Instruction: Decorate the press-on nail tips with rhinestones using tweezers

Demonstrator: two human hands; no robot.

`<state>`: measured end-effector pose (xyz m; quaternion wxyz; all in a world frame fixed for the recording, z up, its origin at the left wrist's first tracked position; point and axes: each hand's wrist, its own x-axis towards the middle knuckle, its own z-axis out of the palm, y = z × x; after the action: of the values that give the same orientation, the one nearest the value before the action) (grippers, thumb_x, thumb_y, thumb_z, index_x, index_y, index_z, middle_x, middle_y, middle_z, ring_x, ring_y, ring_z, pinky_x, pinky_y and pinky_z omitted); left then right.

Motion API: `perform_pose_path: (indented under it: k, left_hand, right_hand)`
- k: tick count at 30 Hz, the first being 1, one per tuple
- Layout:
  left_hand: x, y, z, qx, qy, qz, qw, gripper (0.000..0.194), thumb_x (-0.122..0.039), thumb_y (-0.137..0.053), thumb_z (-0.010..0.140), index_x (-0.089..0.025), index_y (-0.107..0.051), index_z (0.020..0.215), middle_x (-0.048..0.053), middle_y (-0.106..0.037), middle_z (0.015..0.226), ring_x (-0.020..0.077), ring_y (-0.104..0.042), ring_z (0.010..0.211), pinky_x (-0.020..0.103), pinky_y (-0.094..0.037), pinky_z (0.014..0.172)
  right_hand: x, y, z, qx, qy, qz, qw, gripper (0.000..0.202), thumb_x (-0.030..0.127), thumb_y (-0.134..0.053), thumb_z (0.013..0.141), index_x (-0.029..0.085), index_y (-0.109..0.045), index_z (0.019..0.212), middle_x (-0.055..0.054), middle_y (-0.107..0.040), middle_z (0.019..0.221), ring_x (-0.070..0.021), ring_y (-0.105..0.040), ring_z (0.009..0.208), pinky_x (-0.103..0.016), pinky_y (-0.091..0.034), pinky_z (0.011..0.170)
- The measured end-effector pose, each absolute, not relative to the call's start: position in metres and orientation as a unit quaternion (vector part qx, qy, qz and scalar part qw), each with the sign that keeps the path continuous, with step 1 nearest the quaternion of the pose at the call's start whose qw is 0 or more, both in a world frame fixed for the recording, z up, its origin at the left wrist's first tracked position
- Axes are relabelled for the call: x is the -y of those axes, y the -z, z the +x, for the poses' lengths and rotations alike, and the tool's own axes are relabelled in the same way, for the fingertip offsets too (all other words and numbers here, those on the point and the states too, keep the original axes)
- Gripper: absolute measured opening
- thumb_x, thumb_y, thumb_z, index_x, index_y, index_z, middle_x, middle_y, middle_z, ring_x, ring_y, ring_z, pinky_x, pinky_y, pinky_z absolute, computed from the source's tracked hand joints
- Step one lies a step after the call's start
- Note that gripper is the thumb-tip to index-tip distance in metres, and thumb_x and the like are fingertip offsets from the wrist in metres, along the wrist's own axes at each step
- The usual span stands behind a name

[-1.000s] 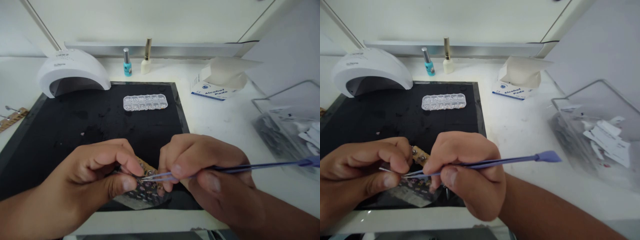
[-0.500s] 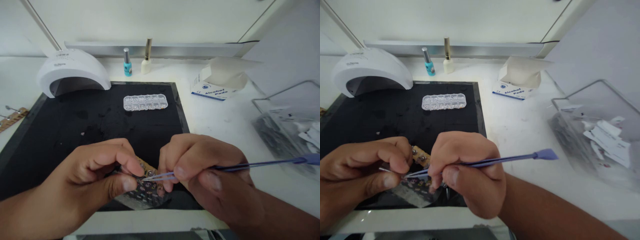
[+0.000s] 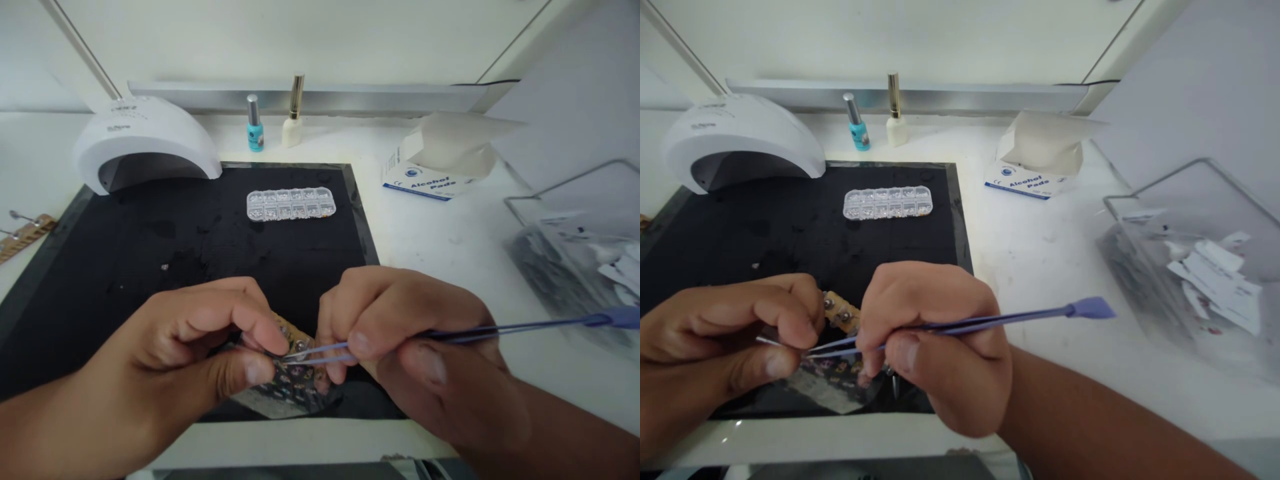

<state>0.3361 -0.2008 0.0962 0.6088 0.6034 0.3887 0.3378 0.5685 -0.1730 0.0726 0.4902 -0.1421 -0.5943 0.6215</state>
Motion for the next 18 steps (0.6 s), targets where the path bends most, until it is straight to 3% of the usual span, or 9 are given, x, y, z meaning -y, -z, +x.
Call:
perform_pose_path:
  k: [18]
  left_hand:
    - [0.2015,-0.0962,0.3353,-0.392,-0.332,0.601,0.612,0.007,-0.026,-0.071,0.097,-0.031,-0.076,0.097,-0.003,-0.067,0.087,0.0099,-0.067,0.081,0.013,-0.055,0.071]
  right_hand:
    - [0.1732,-0.0778,0.5631,0.563,-0.643,-0.151,0.497,0.020,0.026,-0.062,0.098,0.014,-0.076,0.089,-0.004,-0.065,0.074,-0.0134,-0.067,0.066,-0.026,-0.057,0.060]
